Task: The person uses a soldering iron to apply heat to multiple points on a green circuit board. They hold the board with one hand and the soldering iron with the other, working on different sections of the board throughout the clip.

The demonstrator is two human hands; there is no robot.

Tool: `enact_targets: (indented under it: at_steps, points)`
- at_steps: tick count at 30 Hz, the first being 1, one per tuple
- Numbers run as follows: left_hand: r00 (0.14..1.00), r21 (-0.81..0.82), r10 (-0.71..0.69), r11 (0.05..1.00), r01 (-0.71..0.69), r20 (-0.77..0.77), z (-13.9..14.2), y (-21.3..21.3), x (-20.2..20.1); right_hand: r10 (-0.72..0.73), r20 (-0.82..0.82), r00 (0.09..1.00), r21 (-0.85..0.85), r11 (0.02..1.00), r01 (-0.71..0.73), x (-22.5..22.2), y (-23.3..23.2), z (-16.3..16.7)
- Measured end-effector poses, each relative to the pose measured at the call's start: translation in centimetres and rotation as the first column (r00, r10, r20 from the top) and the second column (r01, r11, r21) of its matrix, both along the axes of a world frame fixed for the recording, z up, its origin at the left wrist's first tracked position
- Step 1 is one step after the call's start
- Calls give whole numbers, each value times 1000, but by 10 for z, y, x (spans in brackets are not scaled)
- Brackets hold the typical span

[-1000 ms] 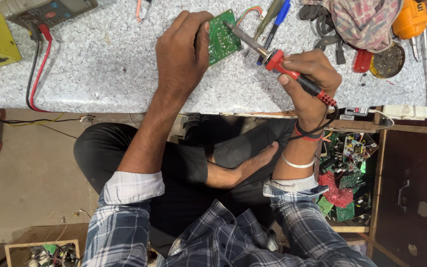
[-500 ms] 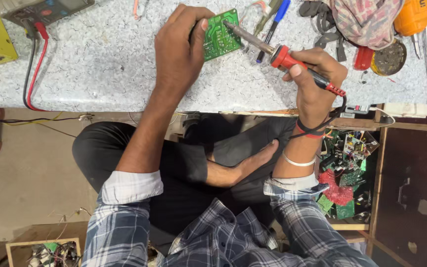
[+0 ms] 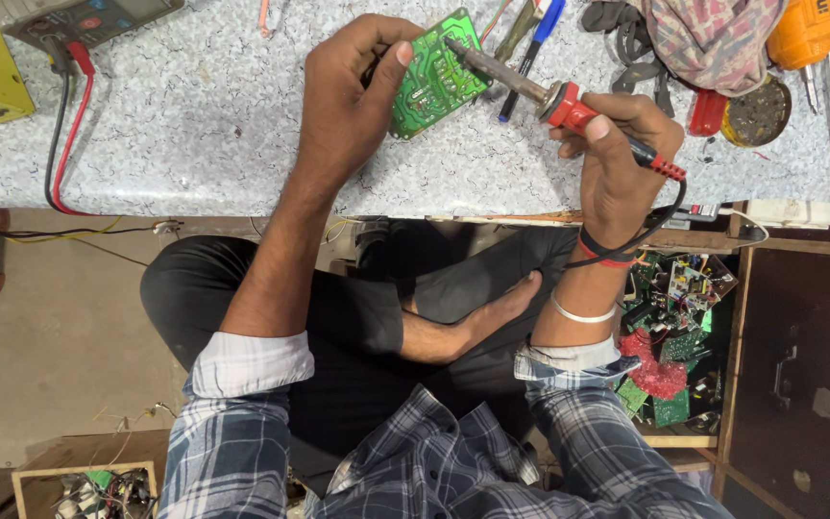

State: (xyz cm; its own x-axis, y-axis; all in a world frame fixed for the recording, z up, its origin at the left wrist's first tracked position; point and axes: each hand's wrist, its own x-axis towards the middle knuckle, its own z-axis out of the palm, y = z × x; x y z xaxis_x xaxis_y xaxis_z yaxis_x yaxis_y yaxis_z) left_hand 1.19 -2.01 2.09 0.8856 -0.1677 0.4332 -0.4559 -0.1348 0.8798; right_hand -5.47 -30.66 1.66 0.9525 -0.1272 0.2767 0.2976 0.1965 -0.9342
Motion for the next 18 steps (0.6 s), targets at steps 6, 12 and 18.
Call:
enact_targets:
  at_steps: [6, 12, 18]
  points:
    - [997, 6, -11, 1000, 11, 78, 2, 1, -2, 10, -30, 999, 73, 997, -8, 2, -4, -2]
    - [988, 80, 17, 996, -30, 155, -3, 2, 2, 26, 26, 999, 41, 999, -27, 2, -7, -6]
    - [994, 39, 62, 997, -66, 92, -11, -1, 4, 60, 99, 993, -201, 979, -39, 5, -2, -5]
